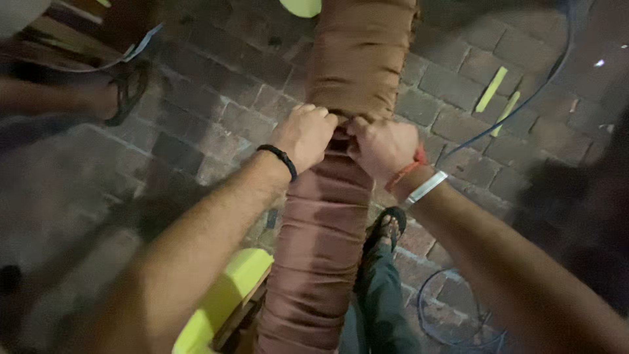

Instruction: The person staples brown fabric onto a wooden frame using a pneumatic staple gun, then trims excess fabric with scissors. They smooth the fabric and later handle yellow and pink foam pieces, placing them on the frame.

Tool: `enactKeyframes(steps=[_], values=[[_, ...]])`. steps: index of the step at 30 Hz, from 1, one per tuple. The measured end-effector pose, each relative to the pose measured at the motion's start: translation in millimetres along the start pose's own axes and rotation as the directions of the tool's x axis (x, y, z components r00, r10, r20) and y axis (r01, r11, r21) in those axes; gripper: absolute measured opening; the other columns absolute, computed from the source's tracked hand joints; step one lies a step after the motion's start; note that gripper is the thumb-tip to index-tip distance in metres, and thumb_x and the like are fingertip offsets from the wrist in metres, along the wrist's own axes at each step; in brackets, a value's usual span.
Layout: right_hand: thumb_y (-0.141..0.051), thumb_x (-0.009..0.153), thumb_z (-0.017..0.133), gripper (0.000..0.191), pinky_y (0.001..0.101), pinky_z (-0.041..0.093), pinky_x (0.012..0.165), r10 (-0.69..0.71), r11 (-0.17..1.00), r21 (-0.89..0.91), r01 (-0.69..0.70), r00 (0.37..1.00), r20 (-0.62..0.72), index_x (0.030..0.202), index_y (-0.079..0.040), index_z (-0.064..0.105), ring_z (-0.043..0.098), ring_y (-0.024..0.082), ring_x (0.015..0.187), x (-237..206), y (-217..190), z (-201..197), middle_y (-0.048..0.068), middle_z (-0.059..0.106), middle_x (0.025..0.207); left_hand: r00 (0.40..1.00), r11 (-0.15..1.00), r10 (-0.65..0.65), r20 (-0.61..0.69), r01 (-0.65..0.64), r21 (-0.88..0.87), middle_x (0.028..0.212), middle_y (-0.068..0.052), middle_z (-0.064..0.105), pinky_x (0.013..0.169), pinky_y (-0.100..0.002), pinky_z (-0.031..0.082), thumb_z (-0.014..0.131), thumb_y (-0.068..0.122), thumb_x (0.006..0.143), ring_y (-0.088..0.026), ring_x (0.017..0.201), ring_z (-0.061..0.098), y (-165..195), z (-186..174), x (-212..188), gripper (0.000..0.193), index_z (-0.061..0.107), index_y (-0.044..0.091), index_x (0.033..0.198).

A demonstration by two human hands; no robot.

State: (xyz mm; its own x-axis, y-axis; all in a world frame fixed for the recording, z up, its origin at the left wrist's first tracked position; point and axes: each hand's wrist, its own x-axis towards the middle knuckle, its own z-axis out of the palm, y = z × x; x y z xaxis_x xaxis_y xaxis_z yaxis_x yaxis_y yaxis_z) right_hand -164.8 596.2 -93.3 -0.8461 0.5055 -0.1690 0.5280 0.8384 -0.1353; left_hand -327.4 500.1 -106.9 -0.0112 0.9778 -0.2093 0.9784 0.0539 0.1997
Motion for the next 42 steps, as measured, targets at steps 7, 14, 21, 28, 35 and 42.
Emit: enactKeyframes(steps=[7, 14, 21, 28, 35, 42], values=[[-0.040, 0.084, 0.076, 0.027, 0.0413, 0.056, 0.060, -0.184, 0.973, 0.094, 0.212, 0.953, -0.241, 0.099, -0.017, 0.071, 0.072, 0.027, 0.076, 0, 18, 9, 0.005, 0.071, 0.095, 0.977, 0.979, 0.201, 0.076, -0.200, -0.026, 0.090, -0.019, 0.072, 0.081, -0.049, 0.056, 0.070, 0.019, 0.075, -0.038, 0.091, 0.069, -16, -21, 21, 0.020, 0.074, 0.005, 0.089], [-0.035, 0.088, 0.080, 0.024, 0.0416, 0.057, 0.069, 0.020, 0.966, 0.248, 0.069, 0.940, -0.340, 0.101, -0.017, 0.071, 0.072, 0.028, 0.081, -6, 22, 17, 0.006, 0.071, 0.097, 0.927, 0.932, -0.208, -0.313, 0.091, -0.350, 0.094, -0.014, 0.074, 0.076, -0.046, 0.056, 0.070, 0.018, 0.089, -0.033, 0.087, 0.070, -36, -35, 11, 0.012, 0.077, 0.009, 0.093], [-0.023, 0.082, 0.080, 0.030, 0.0391, 0.058, 0.070, 0.157, 0.834, 0.550, 0.030, 0.944, -0.290, 0.110, -0.012, 0.073, 0.072, 0.030, 0.083, -68, 2, 1, 0.011, 0.071, 0.106, 0.939, 0.776, -0.314, -0.140, 0.169, -0.608, 0.109, -0.010, 0.070, 0.084, -0.041, 0.053, 0.077, 0.027, 0.082, -0.028, 0.099, 0.066, 1, -5, -67, 0.033, 0.074, 0.009, 0.110], [-0.021, 0.095, 0.076, 0.010, 0.0410, 0.058, 0.072, 0.168, 0.919, 0.386, -0.084, 0.967, -0.189, 0.105, -0.020, 0.075, 0.073, 0.029, 0.088, -58, -14, 19, 0.004, 0.072, 0.111, 0.918, 0.923, -0.307, -0.251, 0.223, -0.315, 0.104, -0.006, 0.072, 0.092, -0.043, 0.053, 0.072, 0.020, 0.093, -0.028, 0.106, 0.066, 9, 39, -52, 0.008, 0.071, 0.012, 0.094], [-0.025, 0.095, 0.079, 0.029, 0.0404, 0.059, 0.084, 0.243, 0.851, 0.513, -0.114, 0.951, -0.191, 0.120, -0.015, 0.069, 0.072, 0.031, 0.101, -76, -24, 6, 0.010, 0.069, 0.120, 0.795, 0.572, -0.606, -0.023, 0.416, -0.707, 0.119, -0.002, 0.072, 0.093, -0.036, 0.059, 0.060, 0.014, 0.102, -0.018, 0.110, 0.074, 24, 23, -82, 0.009, 0.063, 0.011, 0.109], [-0.033, 0.074, 0.086, 0.075, 0.0413, 0.058, 0.078, 0.169, 0.895, 0.446, -0.004, 0.929, -0.330, 0.139, -0.006, 0.061, 0.069, 0.038, 0.105, -110, -61, 16, 0.017, 0.061, 0.133, 0.952, 0.899, -0.160, -0.260, 0.032, -0.437, 0.141, -0.011, 0.057, 0.101, -0.041, 0.050, 0.083, 0.020, 0.071, -0.033, 0.125, 0.059, 22, 35, -117, 0.074, 0.058, 0.006, 0.139]])
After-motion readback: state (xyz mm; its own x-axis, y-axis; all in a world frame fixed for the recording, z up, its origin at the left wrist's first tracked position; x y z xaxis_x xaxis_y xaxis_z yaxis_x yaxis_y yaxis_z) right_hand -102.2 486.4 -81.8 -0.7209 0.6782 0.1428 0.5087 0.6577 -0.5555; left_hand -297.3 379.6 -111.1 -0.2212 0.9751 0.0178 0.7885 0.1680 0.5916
